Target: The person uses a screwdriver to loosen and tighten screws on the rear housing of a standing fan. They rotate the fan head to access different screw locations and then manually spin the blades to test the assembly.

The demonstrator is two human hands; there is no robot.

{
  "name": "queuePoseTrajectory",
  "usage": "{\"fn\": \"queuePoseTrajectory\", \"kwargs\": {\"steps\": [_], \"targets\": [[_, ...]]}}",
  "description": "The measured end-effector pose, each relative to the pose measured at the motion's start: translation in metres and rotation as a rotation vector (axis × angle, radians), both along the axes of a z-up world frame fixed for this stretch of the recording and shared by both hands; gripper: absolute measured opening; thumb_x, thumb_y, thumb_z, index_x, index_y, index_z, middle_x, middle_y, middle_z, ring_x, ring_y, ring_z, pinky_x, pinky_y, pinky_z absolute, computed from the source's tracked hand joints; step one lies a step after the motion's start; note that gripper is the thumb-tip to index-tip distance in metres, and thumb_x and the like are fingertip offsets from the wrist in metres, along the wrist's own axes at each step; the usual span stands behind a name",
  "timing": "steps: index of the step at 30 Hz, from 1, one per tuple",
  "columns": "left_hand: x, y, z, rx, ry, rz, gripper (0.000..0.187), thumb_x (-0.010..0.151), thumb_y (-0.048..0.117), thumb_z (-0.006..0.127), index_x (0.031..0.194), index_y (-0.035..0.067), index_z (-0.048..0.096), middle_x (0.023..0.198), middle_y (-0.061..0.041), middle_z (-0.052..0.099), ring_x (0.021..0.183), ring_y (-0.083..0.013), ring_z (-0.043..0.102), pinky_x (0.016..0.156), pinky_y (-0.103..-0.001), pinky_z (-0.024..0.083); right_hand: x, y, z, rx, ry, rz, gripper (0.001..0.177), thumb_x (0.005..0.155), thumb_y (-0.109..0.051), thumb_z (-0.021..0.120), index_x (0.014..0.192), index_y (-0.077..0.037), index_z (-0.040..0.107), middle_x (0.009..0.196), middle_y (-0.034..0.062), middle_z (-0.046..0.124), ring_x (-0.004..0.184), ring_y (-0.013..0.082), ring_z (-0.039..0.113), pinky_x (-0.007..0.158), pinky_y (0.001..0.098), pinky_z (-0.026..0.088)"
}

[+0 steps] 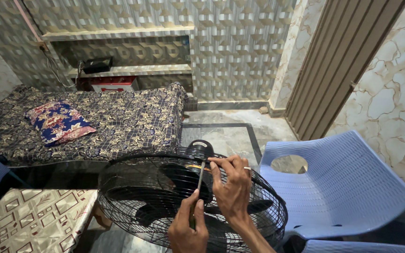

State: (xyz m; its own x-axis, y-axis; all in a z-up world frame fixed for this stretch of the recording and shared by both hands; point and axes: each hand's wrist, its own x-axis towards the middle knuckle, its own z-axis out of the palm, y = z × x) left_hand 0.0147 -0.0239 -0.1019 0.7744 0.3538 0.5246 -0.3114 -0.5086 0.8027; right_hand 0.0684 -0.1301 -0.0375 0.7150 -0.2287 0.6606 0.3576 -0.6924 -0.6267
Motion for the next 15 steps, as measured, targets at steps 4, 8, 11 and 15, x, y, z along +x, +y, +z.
{"fn": "queuePoseTrajectory", "kwargs": {"steps": [4,8,11,15], "targets": [[0.0005,0.0000,-0.0039,-0.046,0.036,-0.011,0.025,0.090,0.014,0.070,0.115,0.012,0.075,0.100,-0.012,0.081,0.091,-0.0212,0.082,0.071,-0.033,0.064,0.0026,-0.0004,-0.0056,-0.012,0.004,-0.019,0.016,0.090,-0.020,0.071,0.101,-0.013,0.080,0.089,0.0041,0.065,0.086,0.0216,0.058,0.082,0.0391,0.047],[0.0023,0.0003,-0.0065,-0.072,0.113,-0.031,0.025,0.092,0.015,0.068,0.116,0.012,0.074,0.102,-0.011,0.081,0.093,-0.0202,0.081,0.072,-0.032,0.065,0.0061,-0.0004,-0.0098,-0.023,-0.010,-0.010,0.016,0.091,-0.021,0.071,0.101,-0.013,0.081,0.087,0.0024,0.067,0.079,0.0179,0.062,0.094,0.0418,0.045],[0.0034,-0.0018,-0.0075,-0.097,0.137,-0.037,0.026,0.091,0.015,0.068,0.116,0.010,0.074,0.101,-0.011,0.081,0.093,-0.0203,0.081,0.072,-0.031,0.065,0.0062,-0.0016,-0.0105,-0.017,0.001,-0.016,0.016,0.092,-0.022,0.071,0.101,-0.013,0.081,0.087,0.0025,0.067,0.079,0.0185,0.062,0.091,0.0407,0.046],[0.0034,-0.0054,-0.0071,-0.227,0.236,-0.039,0.028,0.091,0.016,0.068,0.117,0.012,0.074,0.096,-0.010,0.082,0.088,-0.0174,0.084,0.069,-0.031,0.066,0.0041,-0.0011,-0.0065,-0.023,-0.019,-0.018,0.016,0.092,-0.022,0.070,0.100,-0.013,0.080,0.089,0.0029,0.067,0.083,0.0204,0.062,0.087,0.0394,0.047]]}}
